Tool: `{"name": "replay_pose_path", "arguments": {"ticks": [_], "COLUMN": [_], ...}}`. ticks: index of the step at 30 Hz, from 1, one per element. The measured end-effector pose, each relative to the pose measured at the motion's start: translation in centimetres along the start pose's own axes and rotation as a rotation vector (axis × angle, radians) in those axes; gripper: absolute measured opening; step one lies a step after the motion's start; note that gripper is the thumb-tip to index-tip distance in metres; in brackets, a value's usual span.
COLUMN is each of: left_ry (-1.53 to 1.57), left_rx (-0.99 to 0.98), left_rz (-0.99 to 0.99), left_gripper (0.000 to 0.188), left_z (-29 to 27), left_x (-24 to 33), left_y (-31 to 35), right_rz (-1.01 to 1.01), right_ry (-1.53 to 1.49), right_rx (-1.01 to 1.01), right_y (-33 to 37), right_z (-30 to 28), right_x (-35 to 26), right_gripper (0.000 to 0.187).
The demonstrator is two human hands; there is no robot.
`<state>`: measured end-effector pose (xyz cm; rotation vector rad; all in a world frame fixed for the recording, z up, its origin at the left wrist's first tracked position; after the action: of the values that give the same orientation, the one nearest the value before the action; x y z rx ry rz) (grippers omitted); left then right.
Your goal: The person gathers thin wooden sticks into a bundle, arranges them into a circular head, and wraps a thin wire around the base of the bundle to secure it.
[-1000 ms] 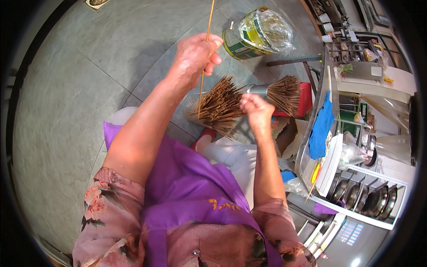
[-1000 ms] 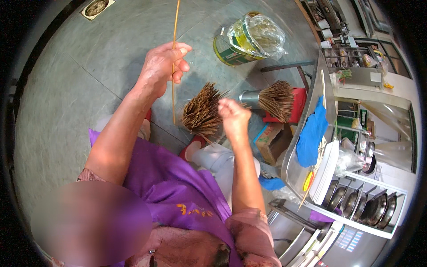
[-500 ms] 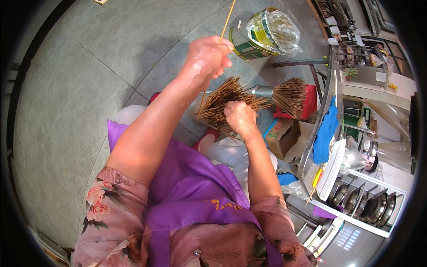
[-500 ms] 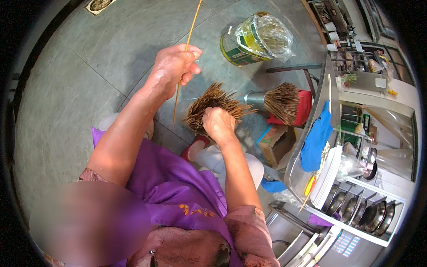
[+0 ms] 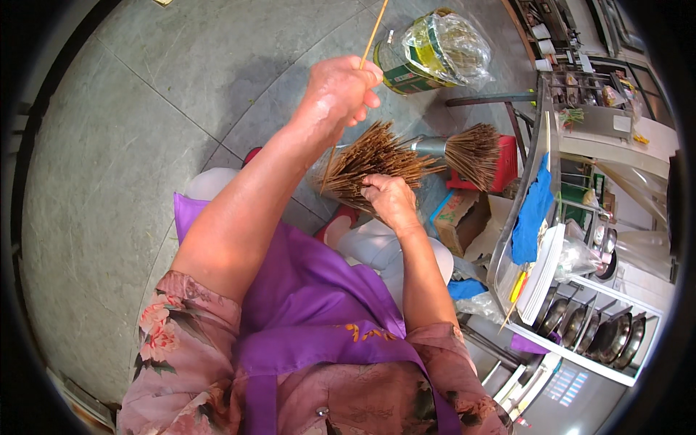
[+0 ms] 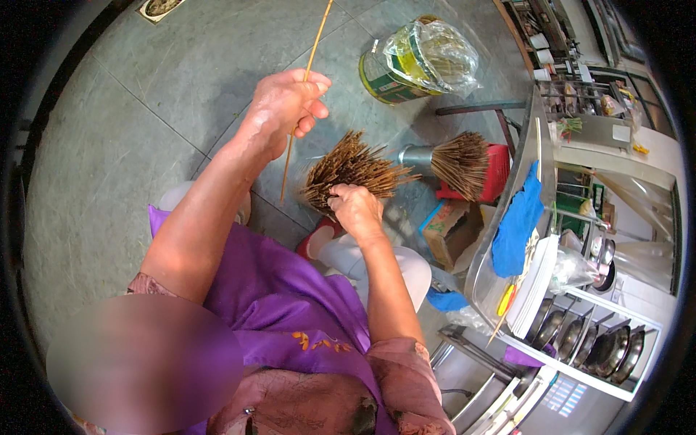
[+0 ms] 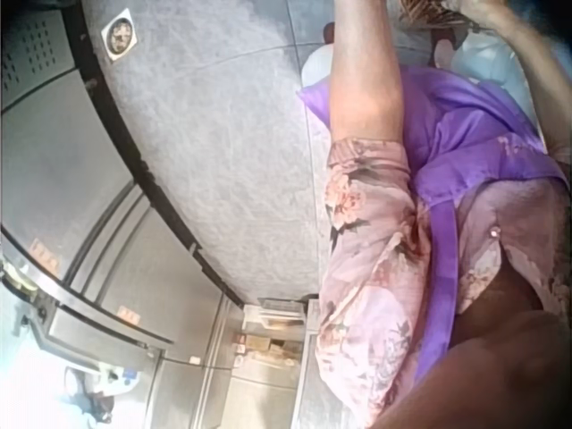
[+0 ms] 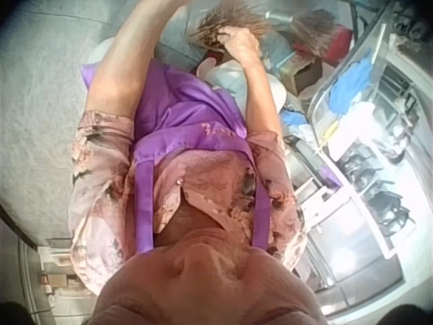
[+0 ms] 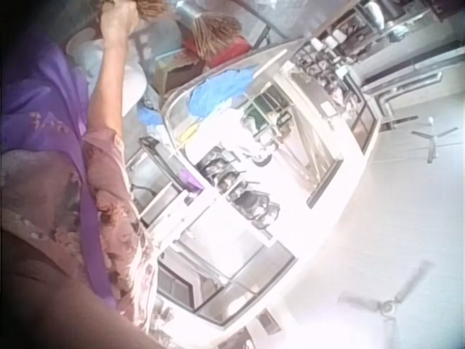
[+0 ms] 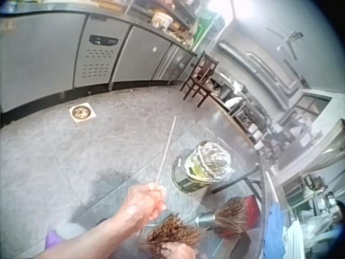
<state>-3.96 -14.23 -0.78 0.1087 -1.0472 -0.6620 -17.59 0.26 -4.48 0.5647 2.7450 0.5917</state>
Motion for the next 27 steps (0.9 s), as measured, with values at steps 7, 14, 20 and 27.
{"name": "replay_pose_path", "arguments": {"ticks": [7, 14, 20, 27], "left_ry": [0.013, 0.007, -0.01, -0.03], "left_rx": [0.012, 0.003, -0.002, 0.002], "left_rz": [-0.01, -0.02, -0.029, -0.031], "left_gripper": [0.02, 0.019, 0.019, 0.018], "left_z": [0.0, 0.1, 0.1, 0.3], "left_x": [0.0, 0.0, -0.2, 0.0], "left_y": [0.1, 0.1, 0.1, 0.4], "right_rz": [0.072, 0.07, 0.028, 0.112], "right_ry": [-0.084, -0.072, -0.104, -0.162], "right_rx": [0.09, 0.211, 0.346, 0.274], "right_y": [0.0, 0.1, 0.6, 0.2], "right_z": [0.0, 1.0, 1.8, 1.6], "right_x": [-1.0, -0.7, 0.2, 0.3], "right_gripper": [0.021, 0.014, 0.011, 0.013]}}
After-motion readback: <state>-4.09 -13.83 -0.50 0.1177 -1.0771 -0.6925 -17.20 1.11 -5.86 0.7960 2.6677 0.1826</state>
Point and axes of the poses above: each hand's wrist, its own y-axis away from the middle knuckle, its own z-axis out of the palm, x = y × z, the point moved 4 cm from there along -y, towards the middle knuckle, and after that the axes turned 3 degrees about y, right-handed, at the moved point
